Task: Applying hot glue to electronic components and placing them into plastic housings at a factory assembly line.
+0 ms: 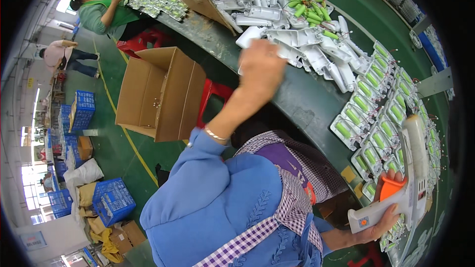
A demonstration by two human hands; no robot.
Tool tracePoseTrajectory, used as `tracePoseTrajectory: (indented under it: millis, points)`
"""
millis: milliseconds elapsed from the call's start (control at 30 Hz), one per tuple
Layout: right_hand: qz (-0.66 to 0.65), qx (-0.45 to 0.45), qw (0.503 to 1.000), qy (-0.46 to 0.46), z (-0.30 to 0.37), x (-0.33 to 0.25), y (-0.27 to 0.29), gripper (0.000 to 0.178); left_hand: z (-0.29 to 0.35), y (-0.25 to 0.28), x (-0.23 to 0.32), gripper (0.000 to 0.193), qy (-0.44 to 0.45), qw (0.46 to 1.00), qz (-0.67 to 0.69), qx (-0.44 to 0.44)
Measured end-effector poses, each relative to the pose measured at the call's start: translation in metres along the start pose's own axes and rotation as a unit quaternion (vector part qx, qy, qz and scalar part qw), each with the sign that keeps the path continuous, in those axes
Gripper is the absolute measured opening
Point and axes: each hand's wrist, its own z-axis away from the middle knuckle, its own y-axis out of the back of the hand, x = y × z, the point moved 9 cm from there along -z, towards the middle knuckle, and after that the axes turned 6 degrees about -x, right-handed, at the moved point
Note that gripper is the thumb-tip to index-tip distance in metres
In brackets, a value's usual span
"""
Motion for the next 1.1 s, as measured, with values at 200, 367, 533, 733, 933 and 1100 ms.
tracePoseTrajectory:
  millis: [200,367,533,733,933,1100]
  points:
    - [0.098,0.162,0.980,-0.053,0.004,0.016,0.007,0.047,0.055,-0.019,-0.050,0.024,0.030,0.998,0.011,-0.062]
    - [0.062,0.035,0.997,-0.035,-0.001,0.019,-0.026,0.057,0.059,-0.005,0.001,0.016,-0.152,0.981,0.106,-0.052]
    - [0.026,0.017,0.999,-0.035,0.002,0.019,-0.032,0.059,0.031,-0.023,0.007,0.031,-0.228,0.952,0.129,-0.158]
    - [0.045,0.044,0.998,-0.030,0.003,0.014,-0.036,0.061,0.032,-0.051,0.008,0.041,-0.272,0.941,0.117,-0.162]
    - [0.034,0.025,0.998,-0.043,0.003,0.018,-0.030,0.063,0.053,-0.047,0.041,0.035,-0.286,0.933,0.182,-0.124]
    - [0.034,0.000,0.998,-0.054,0.001,0.023,-0.037,0.066,0.066,-0.045,0.077,0.036,-0.286,0.919,0.243,-0.119]
